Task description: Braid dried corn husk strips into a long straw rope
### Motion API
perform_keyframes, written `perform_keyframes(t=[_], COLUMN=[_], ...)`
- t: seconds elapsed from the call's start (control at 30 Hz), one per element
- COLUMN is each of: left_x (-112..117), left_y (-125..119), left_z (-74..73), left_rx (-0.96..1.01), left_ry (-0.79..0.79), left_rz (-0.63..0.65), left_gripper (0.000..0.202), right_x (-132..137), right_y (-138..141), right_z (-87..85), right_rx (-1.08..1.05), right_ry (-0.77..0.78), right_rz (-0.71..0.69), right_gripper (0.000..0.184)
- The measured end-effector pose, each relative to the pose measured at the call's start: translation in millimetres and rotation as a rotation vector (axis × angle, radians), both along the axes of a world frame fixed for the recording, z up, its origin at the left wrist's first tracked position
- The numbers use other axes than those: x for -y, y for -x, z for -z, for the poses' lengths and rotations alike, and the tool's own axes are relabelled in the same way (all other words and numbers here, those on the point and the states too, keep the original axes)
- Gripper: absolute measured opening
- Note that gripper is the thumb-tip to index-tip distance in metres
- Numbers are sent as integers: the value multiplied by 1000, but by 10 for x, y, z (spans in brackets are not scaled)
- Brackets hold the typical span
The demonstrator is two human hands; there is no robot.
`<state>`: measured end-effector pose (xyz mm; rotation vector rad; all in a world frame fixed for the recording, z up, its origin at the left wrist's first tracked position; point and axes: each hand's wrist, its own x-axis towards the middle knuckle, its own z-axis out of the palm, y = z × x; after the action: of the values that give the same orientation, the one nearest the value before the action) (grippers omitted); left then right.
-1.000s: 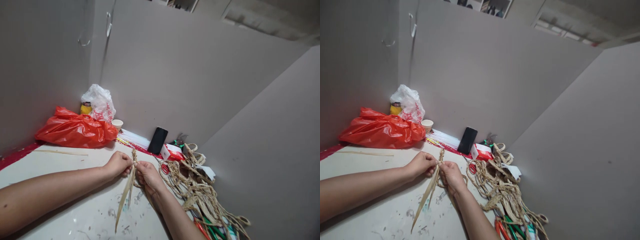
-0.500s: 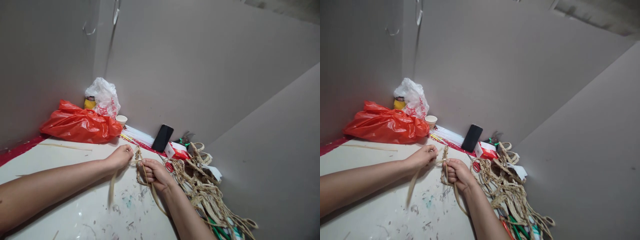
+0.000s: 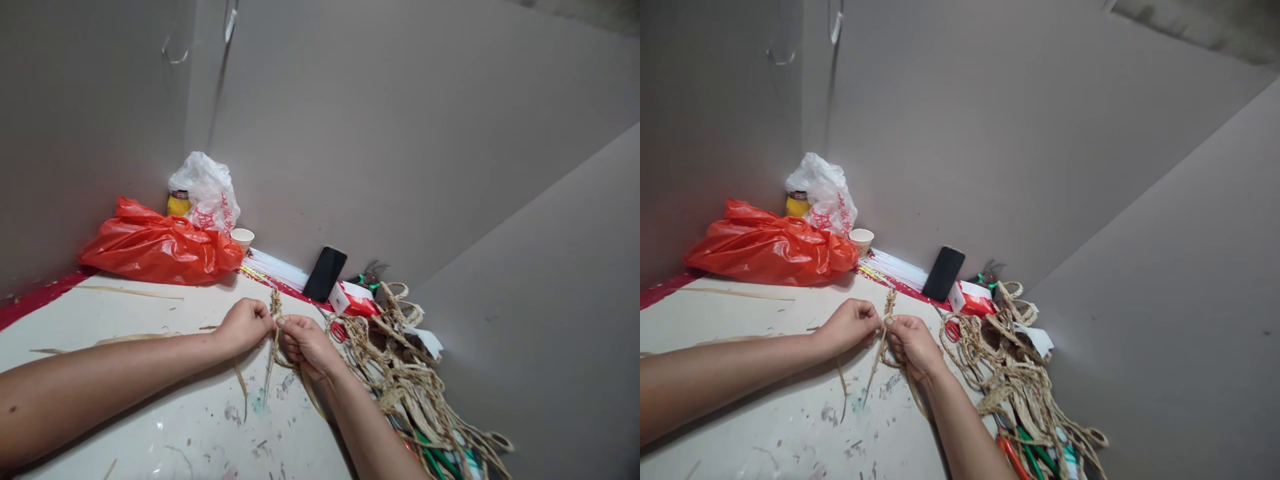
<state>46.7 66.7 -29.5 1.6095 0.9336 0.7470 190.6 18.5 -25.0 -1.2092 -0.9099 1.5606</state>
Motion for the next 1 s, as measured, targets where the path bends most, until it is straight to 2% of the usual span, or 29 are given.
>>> perform_keyframes(t=[0.13, 0.3, 0.4, 0.5, 0.6, 0.67, 0.83, 0.9, 1.0], left_x=[31, 60, 86, 62, -48, -133, -188, -167, -160], left_y=[1, -16, 1, 39, 55, 36, -38, -41, -19], left_z=[-10, -5, -35, -136, -220, -219, -134, -134, -141], left_rx=[-105, -171, -182, -142, -28, 20, 126, 123, 53], left_ry=[-156, -216, -251, -263, -304, -218, 355, 404, 271], left_rz=[-24, -53, 5, 109, 70, 85, 380, 399, 333], left_gripper=[14, 20, 22, 21, 18, 18, 10, 10, 16], right_x=[0, -4, -11, -20, -26, -28, -32, -34, -36], right_y=[4, 16, 7, -43, -107, -140, -178, -184, -187], right_z=[3, 5, 13, 4, -20, -33, -36, -29, -15], right_rx=[17, 3, 6, -14, -52, -69, -81, -78, -64], right_ry=[3, -8, -27, -20, 13, 32, 54, 61, 68], right_rz=[32, 36, 62, 49, -30, -83, -162, -176, -183], right_gripper=[39, 39, 38, 39, 37, 34, 27, 27, 29])
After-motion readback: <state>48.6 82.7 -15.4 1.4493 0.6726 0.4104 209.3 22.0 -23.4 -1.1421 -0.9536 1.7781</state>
